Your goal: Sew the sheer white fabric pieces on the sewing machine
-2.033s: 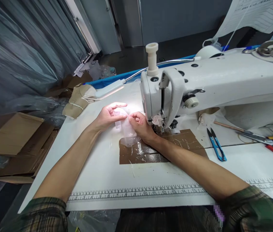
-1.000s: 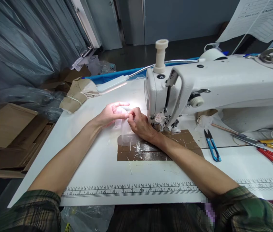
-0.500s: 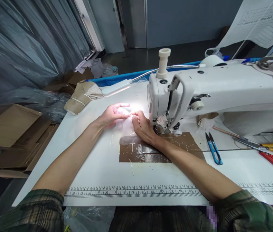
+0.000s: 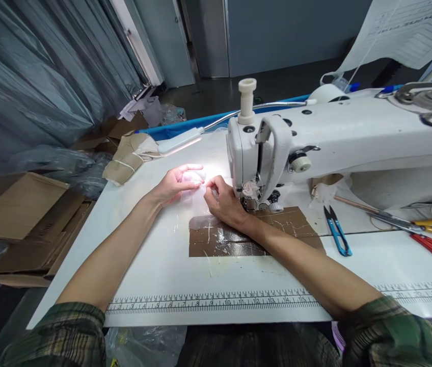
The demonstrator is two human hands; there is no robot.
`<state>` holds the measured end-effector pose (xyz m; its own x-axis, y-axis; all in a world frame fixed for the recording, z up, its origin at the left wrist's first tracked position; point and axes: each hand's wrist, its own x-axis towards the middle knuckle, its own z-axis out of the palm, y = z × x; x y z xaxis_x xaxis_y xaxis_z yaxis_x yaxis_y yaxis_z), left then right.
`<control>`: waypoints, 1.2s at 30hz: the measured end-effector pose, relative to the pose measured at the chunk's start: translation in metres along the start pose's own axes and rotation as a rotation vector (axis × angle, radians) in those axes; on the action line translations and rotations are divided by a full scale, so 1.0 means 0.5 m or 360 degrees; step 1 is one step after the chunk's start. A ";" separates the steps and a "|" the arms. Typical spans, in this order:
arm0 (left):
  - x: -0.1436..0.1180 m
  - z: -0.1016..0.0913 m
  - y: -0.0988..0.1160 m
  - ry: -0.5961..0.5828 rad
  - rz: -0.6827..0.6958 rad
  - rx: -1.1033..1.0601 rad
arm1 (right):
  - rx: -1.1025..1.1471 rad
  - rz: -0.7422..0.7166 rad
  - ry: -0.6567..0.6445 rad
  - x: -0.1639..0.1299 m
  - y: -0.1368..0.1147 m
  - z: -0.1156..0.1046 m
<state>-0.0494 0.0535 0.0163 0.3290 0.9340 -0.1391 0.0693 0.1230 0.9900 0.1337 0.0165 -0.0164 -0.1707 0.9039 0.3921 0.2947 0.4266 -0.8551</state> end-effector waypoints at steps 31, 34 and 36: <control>-0.423 0.365 -0.091 -0.0520 -0.0474 -0.0375 | 0.0401 0.0387 -0.0509 -0.532 -0.163 -0.227; -0.430 0.401 -0.136 -0.0500 -0.0475 -0.0284 | 0.0093 0.0297 -0.0369 -0.590 -0.142 -0.236; -0.434 0.415 -0.150 -0.0490 -0.0442 -0.0241 | -0.0018 0.0244 -0.0311 -0.610 -0.135 -0.235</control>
<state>0.0694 -0.2278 -0.0326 0.5841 0.7182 -0.3783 0.0633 0.4243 0.9033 0.2763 -0.2847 -0.0384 -0.3016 0.9355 0.1842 0.3413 0.2863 -0.8953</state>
